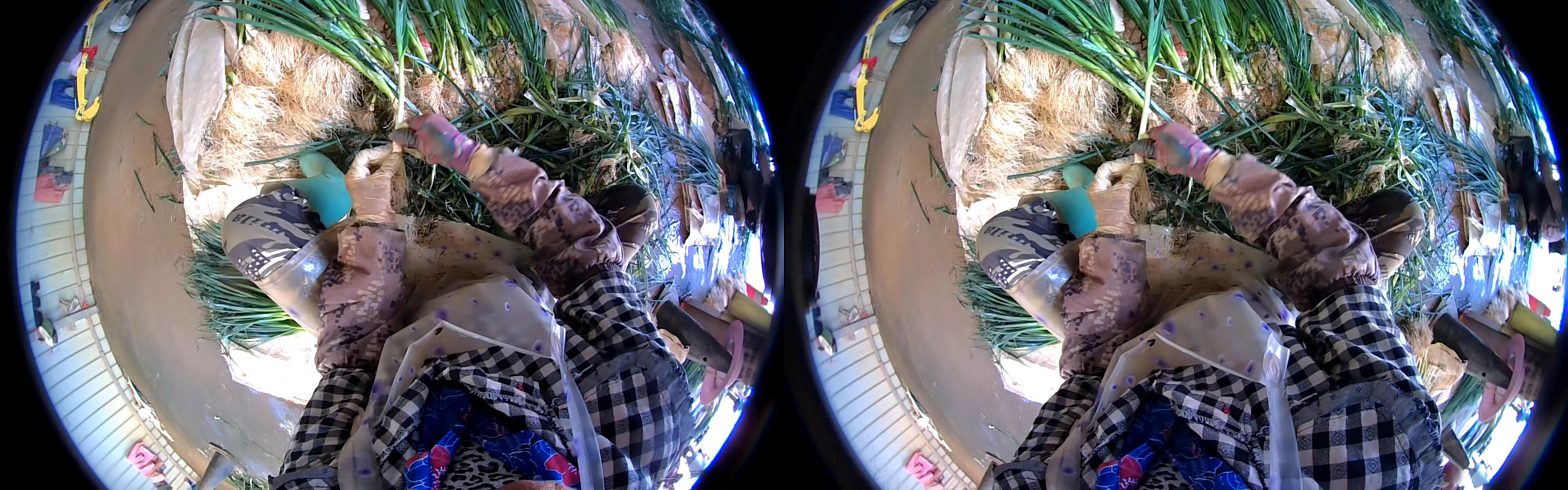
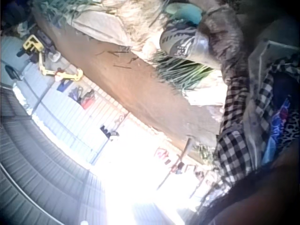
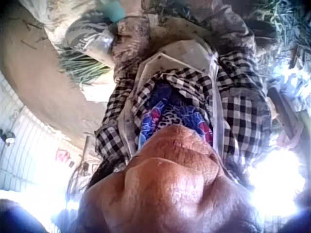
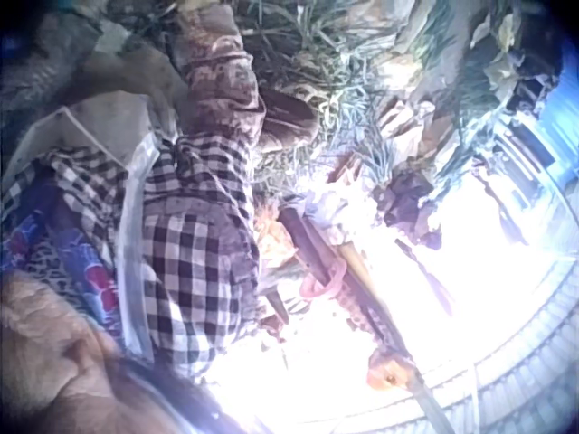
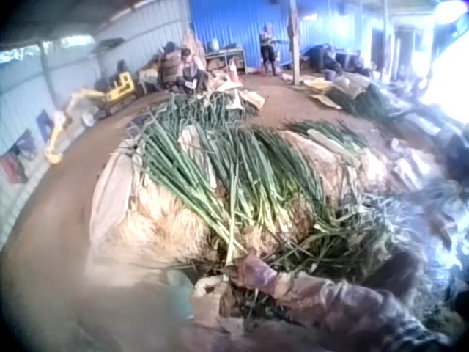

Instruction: The person sits on a tarp and peels the outer skin from scallion bulbs by hand, then places the cleaned scallions onto a pile of other green vegetables.

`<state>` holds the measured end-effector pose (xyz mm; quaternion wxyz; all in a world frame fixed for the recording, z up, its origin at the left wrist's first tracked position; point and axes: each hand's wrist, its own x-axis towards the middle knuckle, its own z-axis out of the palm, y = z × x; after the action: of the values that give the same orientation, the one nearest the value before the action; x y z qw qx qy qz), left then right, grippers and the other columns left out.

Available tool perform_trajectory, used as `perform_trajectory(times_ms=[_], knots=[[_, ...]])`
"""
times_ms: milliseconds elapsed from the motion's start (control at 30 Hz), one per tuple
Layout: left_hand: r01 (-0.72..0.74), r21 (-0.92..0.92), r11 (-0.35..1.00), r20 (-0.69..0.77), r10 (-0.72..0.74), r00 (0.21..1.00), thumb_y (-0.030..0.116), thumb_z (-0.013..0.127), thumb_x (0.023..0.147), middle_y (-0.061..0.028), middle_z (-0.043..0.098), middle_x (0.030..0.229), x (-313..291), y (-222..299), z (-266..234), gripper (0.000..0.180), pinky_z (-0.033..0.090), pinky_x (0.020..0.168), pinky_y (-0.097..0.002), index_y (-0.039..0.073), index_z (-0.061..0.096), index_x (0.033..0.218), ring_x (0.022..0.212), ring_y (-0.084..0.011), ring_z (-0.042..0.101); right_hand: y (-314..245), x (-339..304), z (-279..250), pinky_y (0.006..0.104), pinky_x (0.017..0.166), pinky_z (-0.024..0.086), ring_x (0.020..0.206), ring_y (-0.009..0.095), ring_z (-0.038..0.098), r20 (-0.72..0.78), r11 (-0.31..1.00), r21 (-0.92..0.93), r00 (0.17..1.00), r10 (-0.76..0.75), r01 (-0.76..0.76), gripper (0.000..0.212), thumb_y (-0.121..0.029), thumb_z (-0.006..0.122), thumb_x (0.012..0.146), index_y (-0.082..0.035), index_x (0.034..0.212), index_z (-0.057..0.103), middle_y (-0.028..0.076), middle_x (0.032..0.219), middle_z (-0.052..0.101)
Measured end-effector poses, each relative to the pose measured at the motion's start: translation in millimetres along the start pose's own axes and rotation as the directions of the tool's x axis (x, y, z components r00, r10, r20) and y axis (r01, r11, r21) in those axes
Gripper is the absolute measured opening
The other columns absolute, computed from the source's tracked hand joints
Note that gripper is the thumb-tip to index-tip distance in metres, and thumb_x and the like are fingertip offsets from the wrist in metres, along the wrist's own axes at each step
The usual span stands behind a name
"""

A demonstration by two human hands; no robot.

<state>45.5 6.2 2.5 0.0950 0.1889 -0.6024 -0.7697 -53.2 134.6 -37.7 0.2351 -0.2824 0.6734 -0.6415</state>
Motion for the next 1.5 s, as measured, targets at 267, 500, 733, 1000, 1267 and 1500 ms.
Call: perform_trajectory(times_ms=[267, 500, 733, 1000, 1267, 1500], knots=[[0.305, -0.467, 0.830, 0.084, -0.301, 0.950, 0.004, 0.056, 0.082, -0.0084, 0.060, 0.081, 6, -2, -26, 0.015, 0.046, 0.056, -0.0207, -0.002, 0.059, 0.096, 0.066, -0.0121, 0.055, -54, -66, 73, 0.0331, 0.058, 0.046, 0.066, 0.021, 0.058, 0.483, 0.848, -0.449, 0.875, -0.034, 0.281, 0.014, -0.025, 0.055, 0.077, -0.013, 0.083, 0.058, 0.008, 0.070, 0.058], [0.369, -0.499, 0.784, 0.282, -0.256, 0.925, 0.006, 0.054, 0.084, -0.0088, 0.060, 0.080, 18, -21, -40, 0.012, 0.045, 0.057, -0.0196, -0.001, 0.059, 0.093, 0.068, -0.0115, 0.054, -9, -60, -6, 0.0298, 0.061, 0.049, 0.086, 0.025, 0.059, -0.059, 0.818, -0.494, 0.950, 0.305, -0.294, 0.029, -0.026, 0.056, 0.080, -0.004, 0.098, 0.055, 0.010, 0.086, 0.058], [0.158, -0.011, 0.987, -0.064, -0.158, 0.985, -0.003, 0.059, 0.077, -0.0067, 0.060, 0.080, 0, -13, -30, 0.010, 0.045, 0.060, -0.0199, 0.000, 0.058, 0.087, 0.067, -0.0107, 0.055, -21, -8, 30, 0.0261, 0.042, 0.038, 0.051, 0.012, 0.050, 0.046, 0.860, 0.431, 0.958, 0.283, -0.275, 0.016, -0.013, 0.060, 0.076, -0.002, 0.088, 0.059, 0.003, 0.064, 0.053], [0.172, -0.329, 0.929, 0.055, -0.163, 0.985, -0.012, 0.056, 0.071, -0.0075, 0.060, 0.076, -3, -49, -47, 0.015, 0.047, 0.057, -0.0235, -0.002, 0.059, 0.081, 0.063, -0.0125, 0.054, -63, -25, 48, 0.0365, 0.053, 0.045, 0.062, 0.027, 0.058, 0.038, 0.443, -0.896, 0.994, 0.099, -0.010, 0.007, -0.016, 0.056, 0.073, -0.010, 0.069, 0.057, 0.011, 0.066, 0.057], [0.358, -0.418, 0.835, 0.269, -0.263, 0.927, 0.006, 0.053, 0.085, -0.0064, 0.057, 0.079, 17, -32, -61, 0.024, 0.046, 0.051, -0.0209, 0.003, 0.055, 0.108, 0.065, -0.0117, 0.055, -74, -80, 79, 0.0293, 0.047, 0.043, 0.055, 0.017, 0.055, 0.344, 0.929, -0.141, 0.897, -0.278, 0.342, 0.030, -0.033, 0.058, 0.078, -0.003, 0.075, 0.059, 0.006, 0.066, 0.058], [0.549, -0.481, 0.683, 0.398, -0.388, 0.831, 0.011, 0.054, 0.085, -0.0026, 0.052, 0.078, 25, -29, -31, 0.032, 0.038, 0.045, -0.0162, 0.002, 0.048, 0.115, 0.060, -0.0061, 0.047, -12, -77, -33, 0.0231, 0.046, 0.043, 0.051, 0.010, 0.052, 0.290, 0.645, -0.741, 0.776, 0.560, -0.189, 0.044, -0.039, 0.057, 0.080, 0.001, 0.100, 0.055, 0.010, 0.082, 0.062]])
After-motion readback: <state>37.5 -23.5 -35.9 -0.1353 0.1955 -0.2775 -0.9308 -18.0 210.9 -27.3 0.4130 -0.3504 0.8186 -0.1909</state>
